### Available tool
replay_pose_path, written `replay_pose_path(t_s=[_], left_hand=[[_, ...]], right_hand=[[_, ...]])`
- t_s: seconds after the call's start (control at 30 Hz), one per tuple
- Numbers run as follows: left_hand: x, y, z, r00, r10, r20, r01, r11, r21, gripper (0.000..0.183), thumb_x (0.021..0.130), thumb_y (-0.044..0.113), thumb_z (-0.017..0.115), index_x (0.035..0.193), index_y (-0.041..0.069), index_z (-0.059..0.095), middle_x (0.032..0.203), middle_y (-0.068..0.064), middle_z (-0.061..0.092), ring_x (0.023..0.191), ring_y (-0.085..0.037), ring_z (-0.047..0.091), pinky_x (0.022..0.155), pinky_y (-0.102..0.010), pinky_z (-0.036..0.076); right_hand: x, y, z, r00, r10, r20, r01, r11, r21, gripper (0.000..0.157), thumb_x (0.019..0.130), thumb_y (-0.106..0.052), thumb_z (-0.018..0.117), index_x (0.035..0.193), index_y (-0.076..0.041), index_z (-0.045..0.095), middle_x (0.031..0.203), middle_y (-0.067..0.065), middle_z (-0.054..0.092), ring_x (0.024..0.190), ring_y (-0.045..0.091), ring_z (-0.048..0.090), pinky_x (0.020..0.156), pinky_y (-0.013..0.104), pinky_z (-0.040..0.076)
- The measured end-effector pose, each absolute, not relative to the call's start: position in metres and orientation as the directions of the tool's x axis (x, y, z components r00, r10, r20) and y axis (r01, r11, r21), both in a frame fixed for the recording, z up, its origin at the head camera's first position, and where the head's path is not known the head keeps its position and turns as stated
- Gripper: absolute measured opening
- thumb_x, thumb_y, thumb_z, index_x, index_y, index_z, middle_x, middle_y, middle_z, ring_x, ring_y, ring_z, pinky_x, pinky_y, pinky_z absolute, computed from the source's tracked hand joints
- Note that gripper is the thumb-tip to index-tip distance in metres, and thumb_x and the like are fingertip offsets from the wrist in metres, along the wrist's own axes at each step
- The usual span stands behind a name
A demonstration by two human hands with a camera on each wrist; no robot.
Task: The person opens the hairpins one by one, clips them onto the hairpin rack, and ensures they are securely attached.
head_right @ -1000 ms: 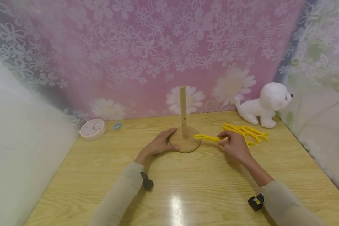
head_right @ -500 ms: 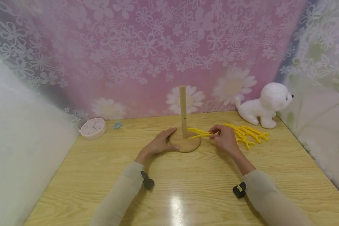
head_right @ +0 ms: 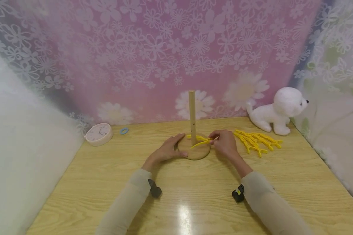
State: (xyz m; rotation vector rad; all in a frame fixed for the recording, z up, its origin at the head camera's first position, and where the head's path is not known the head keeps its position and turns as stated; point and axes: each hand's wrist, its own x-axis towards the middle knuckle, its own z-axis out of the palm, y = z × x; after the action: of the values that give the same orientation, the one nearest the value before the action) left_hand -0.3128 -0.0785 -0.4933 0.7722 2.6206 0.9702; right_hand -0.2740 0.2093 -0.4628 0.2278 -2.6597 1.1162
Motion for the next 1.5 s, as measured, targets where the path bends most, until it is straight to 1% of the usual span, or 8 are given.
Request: replay_pose_path(t_s=[0.17,0.37,0.63,0.93,1.1,1.23,1.37,1.5], left_hand=[[-0.313,-0.077,-0.492,-0.821,0.57,-0.03,0.418,0.636,0.649,0.102,0.088,0.055,0.079,0.168,0.025,0.023,0.173,0.0,0.022,0.161,-0.032,0.006,0.13,-0.053,0.009],[-0.314,-0.078,-0.493,-0.823,0.566,-0.039,0.415,0.647,0.639,0.101,0.088,0.057,0.078,0.168,0.028,0.023,0.173,0.001,0.021,0.161,-0.031,0.006,0.13,-0.053,0.009],[-0.313,-0.077,-0.492,-0.821,0.569,-0.041,0.418,0.649,0.635,0.101,0.089,0.056,0.079,0.168,0.028,0.023,0.173,0.001,0.021,0.161,-0.028,0.007,0.13,-0.05,0.007],[-0.312,-0.078,-0.492,-0.833,0.551,-0.044,0.391,0.644,0.657,0.1,0.088,0.058,0.079,0.167,0.031,0.024,0.173,0.003,0.022,0.161,-0.03,0.006,0.13,-0.054,0.009],[-0.313,-0.079,-0.491,-0.834,0.551,-0.039,0.392,0.64,0.661,0.101,0.087,0.056,0.08,0.168,0.029,0.024,0.173,0.003,0.023,0.161,-0.032,0.007,0.129,-0.054,0.01],[-0.313,-0.079,-0.489,-0.833,0.552,-0.033,0.398,0.64,0.658,0.101,0.088,0.055,0.08,0.168,0.027,0.025,0.173,0.002,0.023,0.161,-0.033,0.007,0.129,-0.054,0.009],[-0.312,-0.078,-0.488,-0.834,0.551,-0.034,0.39,0.632,0.669,0.1,0.088,0.055,0.08,0.167,0.027,0.025,0.173,0.001,0.023,0.161,-0.034,0.007,0.129,-0.056,0.01],[-0.311,-0.078,-0.491,-0.839,0.543,-0.044,0.376,0.637,0.673,0.1,0.088,0.057,0.079,0.167,0.03,0.025,0.173,0.001,0.022,0.161,-0.033,0.007,0.128,-0.059,0.012]], right_hand=[[-0.277,0.204,-0.464,-0.957,-0.053,0.284,-0.238,0.7,-0.673,0.012,0.09,0.008,0.074,0.096,-0.001,0.081,0.088,0.016,0.077,0.064,0.02,0.063,0.057,0.032,0.051],[-0.279,0.2,-0.467,-0.949,-0.07,0.307,-0.262,0.715,-0.648,0.011,0.088,0.005,0.078,0.097,-0.001,0.081,0.089,0.016,0.077,0.064,0.021,0.064,0.058,0.034,0.054],[-0.278,0.195,-0.467,-0.948,-0.087,0.307,-0.276,0.705,-0.654,0.013,0.088,0.006,0.078,0.1,0.0,0.081,0.093,0.018,0.077,0.065,0.021,0.064,0.058,0.034,0.054],[-0.277,0.193,-0.467,-0.947,-0.109,0.301,-0.289,0.694,-0.659,0.017,0.089,0.004,0.078,0.105,0.0,0.08,0.099,0.018,0.077,0.065,0.019,0.063,0.056,0.032,0.051],[-0.276,0.196,-0.466,-0.956,-0.124,0.267,-0.279,0.666,-0.691,0.023,0.091,0.002,0.077,0.113,0.002,0.078,0.097,0.02,0.076,0.059,0.018,0.058,0.048,0.028,0.045],[-0.275,0.198,-0.467,-0.965,-0.116,0.234,-0.254,0.631,-0.733,0.026,0.093,-0.001,0.076,0.12,0.001,0.076,0.094,0.019,0.076,0.057,0.018,0.055,0.046,0.026,0.042],[-0.272,0.2,-0.468,-0.974,-0.11,0.197,-0.224,0.575,-0.786,0.029,0.095,-0.002,0.075,0.124,0.002,0.074,0.097,0.02,0.075,0.059,0.019,0.058,0.049,0.027,0.047],[-0.27,0.203,-0.469,-0.984,-0.102,0.147,-0.179,0.515,-0.839,0.032,0.096,-0.005,0.075,0.127,0.003,0.072,0.099,0.021,0.074,0.064,0.022,0.062,0.053,0.029,0.052]])
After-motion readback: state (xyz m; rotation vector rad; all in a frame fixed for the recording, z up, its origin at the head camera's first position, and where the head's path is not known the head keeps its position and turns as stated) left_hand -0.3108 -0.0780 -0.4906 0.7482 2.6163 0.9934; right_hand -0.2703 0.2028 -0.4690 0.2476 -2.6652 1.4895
